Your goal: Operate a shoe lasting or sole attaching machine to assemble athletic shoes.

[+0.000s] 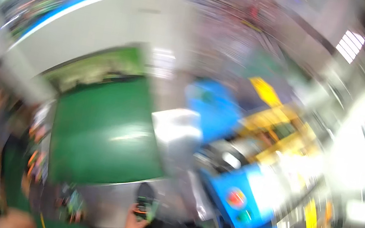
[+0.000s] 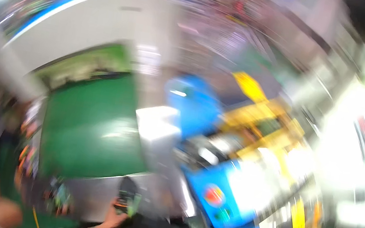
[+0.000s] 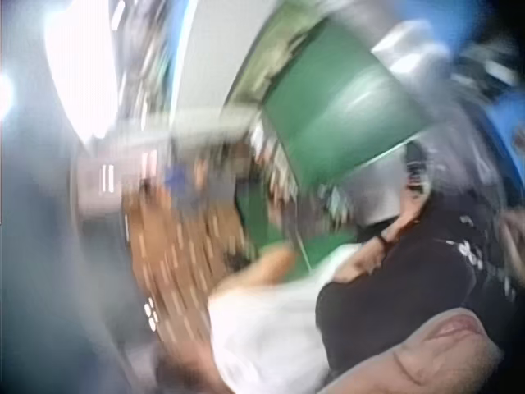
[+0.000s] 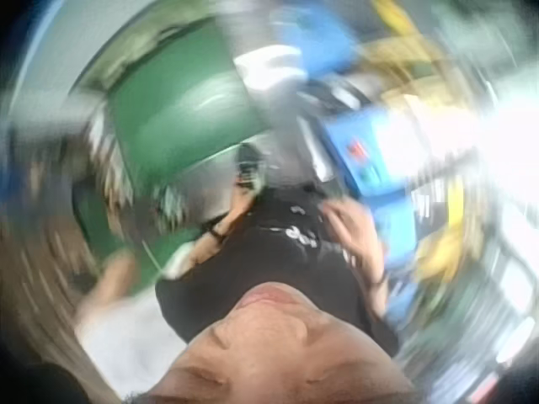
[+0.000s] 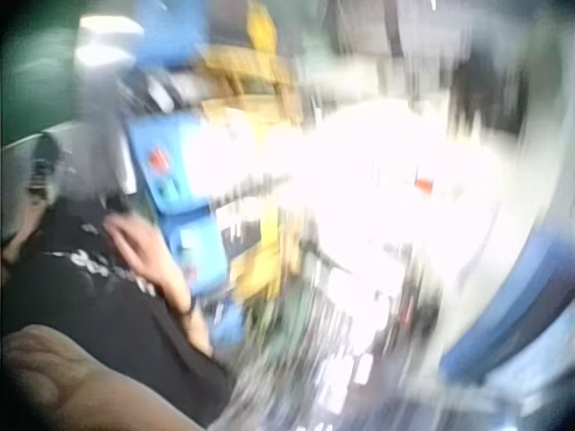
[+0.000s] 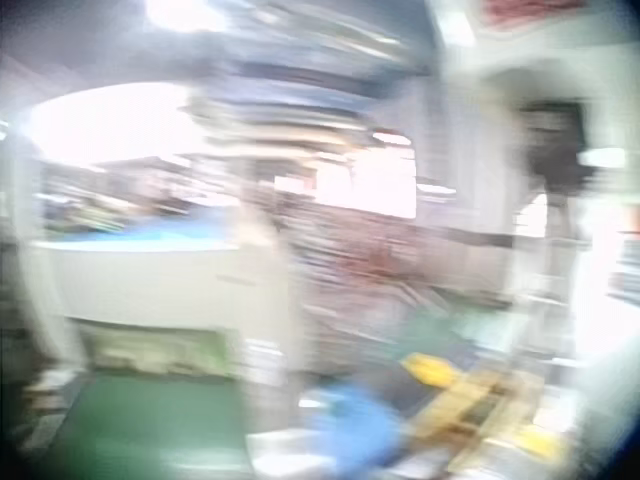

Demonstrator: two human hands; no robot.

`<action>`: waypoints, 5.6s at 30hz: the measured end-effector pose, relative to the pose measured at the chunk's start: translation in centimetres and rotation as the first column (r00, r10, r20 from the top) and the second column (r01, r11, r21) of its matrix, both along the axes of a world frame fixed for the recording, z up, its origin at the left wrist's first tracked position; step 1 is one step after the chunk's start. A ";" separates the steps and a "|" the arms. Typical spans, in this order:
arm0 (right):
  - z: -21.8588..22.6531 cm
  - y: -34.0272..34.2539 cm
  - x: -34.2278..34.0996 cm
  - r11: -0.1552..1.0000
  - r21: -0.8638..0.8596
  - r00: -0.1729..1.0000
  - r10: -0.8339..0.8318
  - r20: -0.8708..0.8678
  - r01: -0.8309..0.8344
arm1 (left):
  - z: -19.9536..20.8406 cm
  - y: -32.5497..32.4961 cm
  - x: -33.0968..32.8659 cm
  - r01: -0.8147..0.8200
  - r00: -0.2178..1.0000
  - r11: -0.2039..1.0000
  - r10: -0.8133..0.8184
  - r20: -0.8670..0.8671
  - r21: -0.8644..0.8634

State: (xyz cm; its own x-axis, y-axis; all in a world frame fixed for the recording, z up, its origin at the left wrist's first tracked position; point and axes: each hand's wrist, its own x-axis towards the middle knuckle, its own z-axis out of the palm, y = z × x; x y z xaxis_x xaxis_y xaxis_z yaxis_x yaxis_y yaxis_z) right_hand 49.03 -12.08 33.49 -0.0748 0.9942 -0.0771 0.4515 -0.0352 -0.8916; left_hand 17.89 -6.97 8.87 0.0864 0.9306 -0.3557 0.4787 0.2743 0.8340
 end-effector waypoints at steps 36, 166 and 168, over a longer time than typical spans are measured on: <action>-11.6 -35.7 13.1 0.987 -0.142 0.749 0.147 0.646 -0.072 | 6.0 -12.0 13.7 0.976 0.214 0.212 -0.974 0.072 -0.038; -11.2 -36.0 12.9 0.729 0.180 0.546 -0.631 0.551 0.661 | 13.6 -5.9 30.4 0.684 -0.164 -0.036 -0.981 0.105 0.728; -9.7 -35.8 12.4 0.721 0.200 0.530 -0.642 0.553 0.664 | 16.6 -6.1 33.7 0.497 -0.183 -0.014 -0.979 0.089 0.867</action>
State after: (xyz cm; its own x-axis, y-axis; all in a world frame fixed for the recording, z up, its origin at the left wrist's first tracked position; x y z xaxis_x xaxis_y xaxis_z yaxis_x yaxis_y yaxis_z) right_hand 61.47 -47.90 23.81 0.6609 0.7444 0.0955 0.6863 -0.5480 -0.4782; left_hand 51.58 -13.04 25.42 0.7487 -0.1698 0.6408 -0.6584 -0.3033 0.6888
